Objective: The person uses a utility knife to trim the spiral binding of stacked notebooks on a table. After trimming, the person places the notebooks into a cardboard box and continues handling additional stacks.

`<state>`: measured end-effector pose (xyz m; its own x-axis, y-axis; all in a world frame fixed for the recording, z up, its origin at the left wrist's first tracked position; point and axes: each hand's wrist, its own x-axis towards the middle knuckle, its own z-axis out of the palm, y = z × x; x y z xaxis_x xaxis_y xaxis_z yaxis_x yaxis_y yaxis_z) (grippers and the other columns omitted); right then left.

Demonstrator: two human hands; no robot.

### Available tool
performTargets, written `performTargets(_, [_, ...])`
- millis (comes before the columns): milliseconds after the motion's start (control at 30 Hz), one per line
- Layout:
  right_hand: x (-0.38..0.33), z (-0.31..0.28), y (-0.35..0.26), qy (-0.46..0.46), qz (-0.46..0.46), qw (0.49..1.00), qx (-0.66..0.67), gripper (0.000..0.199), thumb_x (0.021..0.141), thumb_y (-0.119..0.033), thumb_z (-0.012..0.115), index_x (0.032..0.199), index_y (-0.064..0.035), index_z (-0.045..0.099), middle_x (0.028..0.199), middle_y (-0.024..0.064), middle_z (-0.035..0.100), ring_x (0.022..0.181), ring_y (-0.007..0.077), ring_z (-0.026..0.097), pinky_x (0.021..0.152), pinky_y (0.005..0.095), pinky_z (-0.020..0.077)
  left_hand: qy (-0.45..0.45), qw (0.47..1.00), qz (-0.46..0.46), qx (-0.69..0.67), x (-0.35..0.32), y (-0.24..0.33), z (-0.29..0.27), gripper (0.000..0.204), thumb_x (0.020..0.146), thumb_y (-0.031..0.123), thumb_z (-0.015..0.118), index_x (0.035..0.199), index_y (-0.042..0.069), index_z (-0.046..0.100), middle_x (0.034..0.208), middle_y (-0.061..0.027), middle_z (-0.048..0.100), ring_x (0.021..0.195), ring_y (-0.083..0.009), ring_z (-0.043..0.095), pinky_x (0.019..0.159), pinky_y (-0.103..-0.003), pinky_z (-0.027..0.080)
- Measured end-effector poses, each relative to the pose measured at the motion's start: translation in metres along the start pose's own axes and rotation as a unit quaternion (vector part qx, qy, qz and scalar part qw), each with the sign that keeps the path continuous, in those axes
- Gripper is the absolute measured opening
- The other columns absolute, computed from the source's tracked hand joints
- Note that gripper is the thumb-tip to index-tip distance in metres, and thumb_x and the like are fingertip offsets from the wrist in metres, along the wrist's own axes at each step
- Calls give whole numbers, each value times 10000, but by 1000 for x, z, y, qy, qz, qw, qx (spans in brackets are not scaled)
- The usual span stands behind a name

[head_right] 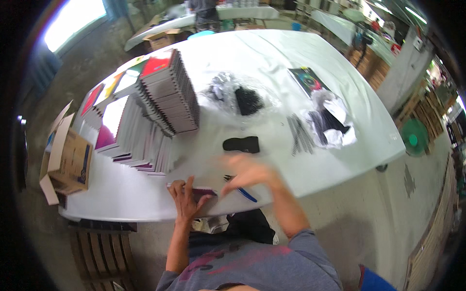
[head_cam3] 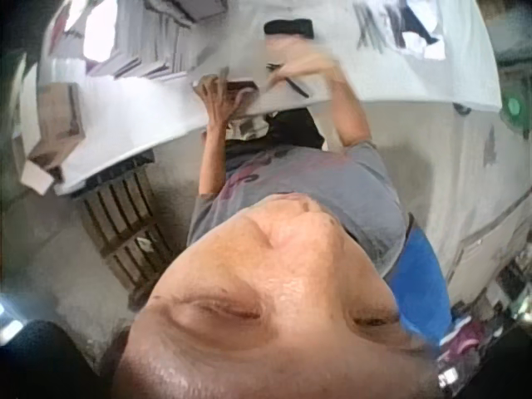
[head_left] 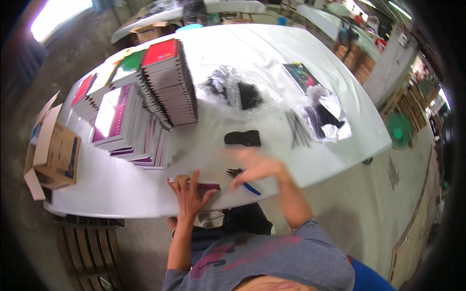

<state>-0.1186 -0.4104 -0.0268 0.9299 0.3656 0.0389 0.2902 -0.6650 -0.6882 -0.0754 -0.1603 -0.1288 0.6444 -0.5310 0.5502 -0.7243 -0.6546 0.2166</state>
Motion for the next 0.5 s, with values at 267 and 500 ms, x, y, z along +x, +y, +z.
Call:
performTargets(267, [-96,-54,186,366,500,741,-260,530,767,-258,670,1242,-94,501,1207,187,522,1146,368,477,940,440,393,175,981,-76,-30,14,39,15,624,512,550,777,854,104,505,997,-99,447,1077,-314,391,931,-594,202])
performTargets(500, [-91,-77,188,271,433,766,-391,301,789,-47,554,1087,-55,599,898,207,637,864,410,613,756,468,495,180,981,-70,-16,17,16,-6,513,539,509,756,777,115,528,906,-52,495,974,-281,442,863,-532,255])
